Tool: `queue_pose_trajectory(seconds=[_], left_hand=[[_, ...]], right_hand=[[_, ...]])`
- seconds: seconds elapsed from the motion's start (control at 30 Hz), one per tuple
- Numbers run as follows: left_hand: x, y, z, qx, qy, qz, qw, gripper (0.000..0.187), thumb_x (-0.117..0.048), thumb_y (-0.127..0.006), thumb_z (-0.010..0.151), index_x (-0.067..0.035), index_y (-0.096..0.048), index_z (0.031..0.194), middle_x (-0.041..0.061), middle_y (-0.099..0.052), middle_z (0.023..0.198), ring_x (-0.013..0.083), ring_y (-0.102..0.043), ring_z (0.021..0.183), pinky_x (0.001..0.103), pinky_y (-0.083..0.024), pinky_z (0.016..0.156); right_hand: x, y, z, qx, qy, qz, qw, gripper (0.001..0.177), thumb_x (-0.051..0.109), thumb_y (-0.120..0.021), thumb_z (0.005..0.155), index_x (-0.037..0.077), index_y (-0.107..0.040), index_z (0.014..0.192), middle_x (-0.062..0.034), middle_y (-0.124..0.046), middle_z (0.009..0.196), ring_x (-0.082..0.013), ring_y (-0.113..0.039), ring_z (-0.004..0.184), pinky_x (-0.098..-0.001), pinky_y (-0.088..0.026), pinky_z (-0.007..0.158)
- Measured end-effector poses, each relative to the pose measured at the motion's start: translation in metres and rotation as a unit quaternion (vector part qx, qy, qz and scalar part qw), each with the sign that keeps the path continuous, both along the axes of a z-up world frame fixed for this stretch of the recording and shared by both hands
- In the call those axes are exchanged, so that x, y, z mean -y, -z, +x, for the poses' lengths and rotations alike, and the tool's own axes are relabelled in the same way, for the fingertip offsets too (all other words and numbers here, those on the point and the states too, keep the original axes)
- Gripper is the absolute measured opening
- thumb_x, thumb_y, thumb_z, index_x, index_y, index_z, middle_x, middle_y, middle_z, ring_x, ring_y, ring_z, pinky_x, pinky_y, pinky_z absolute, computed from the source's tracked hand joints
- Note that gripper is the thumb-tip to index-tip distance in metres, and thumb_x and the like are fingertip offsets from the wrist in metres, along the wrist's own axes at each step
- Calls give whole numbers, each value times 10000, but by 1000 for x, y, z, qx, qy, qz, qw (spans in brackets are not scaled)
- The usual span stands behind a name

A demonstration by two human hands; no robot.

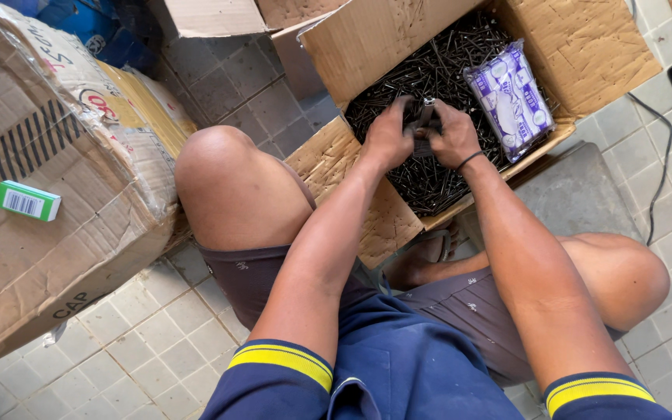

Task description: The person picks up groups of nails from a large cardboard box, weighs them on a scale, and places them into small plastic bags.

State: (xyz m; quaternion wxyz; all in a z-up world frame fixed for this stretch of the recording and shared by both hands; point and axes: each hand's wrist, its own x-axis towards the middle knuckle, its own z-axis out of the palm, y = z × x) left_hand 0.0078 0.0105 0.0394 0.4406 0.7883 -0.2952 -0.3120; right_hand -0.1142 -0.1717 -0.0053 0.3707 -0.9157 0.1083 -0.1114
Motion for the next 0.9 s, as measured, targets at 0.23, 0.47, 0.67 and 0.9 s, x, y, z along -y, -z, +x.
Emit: queue_pose_trajectory(seconds=[0.23, 0.47, 0.67, 0.9], left_hand=[[6, 9, 0, -17, 79, 79, 994, 840, -462, -851, 869, -266, -606, 1649, 236, -674, 1441, 470, -754, 1324, 587, -640, 1110], [7, 19, -5, 62, 69, 26, 995, 538, -228, -801, 1032, -133, -683, 1548, 246, -734, 1323, 501, -767, 1268, 581, -655, 1102], [12, 14, -3, 7, 57, 24, 998, 754, -256, -887, 944, -148, -590, 1628, 278, -740, 1416, 511, -728, 1355, 583, -608, 1179], [14, 29, -7, 21, 88, 50, 995, 1250, -339, -1128, 652, -249, -465, 1708, 226, -718, 1485, 380, -660, 1396, 444, -529, 1185]], right_hand=[[-5, -8, 0, -21, 37, 82, 996, 208, 46, -919, 982, 102, -756, 1099, -138, -790, 975, -401, -792, 1031, -502, -611, 925], [-12, -5, 5, -10, 87, 108, 990, 199, 82, -940, 971, 107, -775, 1079, -144, -798, 961, -399, -798, 1034, -511, -608, 911], [0, -25, -2, -73, 73, 185, 977, 259, 178, -964, 967, 171, -805, 1171, -62, -823, 1067, -263, -788, 1081, -463, -600, 983], [6, -72, 2, 101, 162, 437, 879, 324, 166, -855, 1031, 97, -693, 1303, -87, -822, 1263, -204, -812, 1127, -325, -677, 972]])
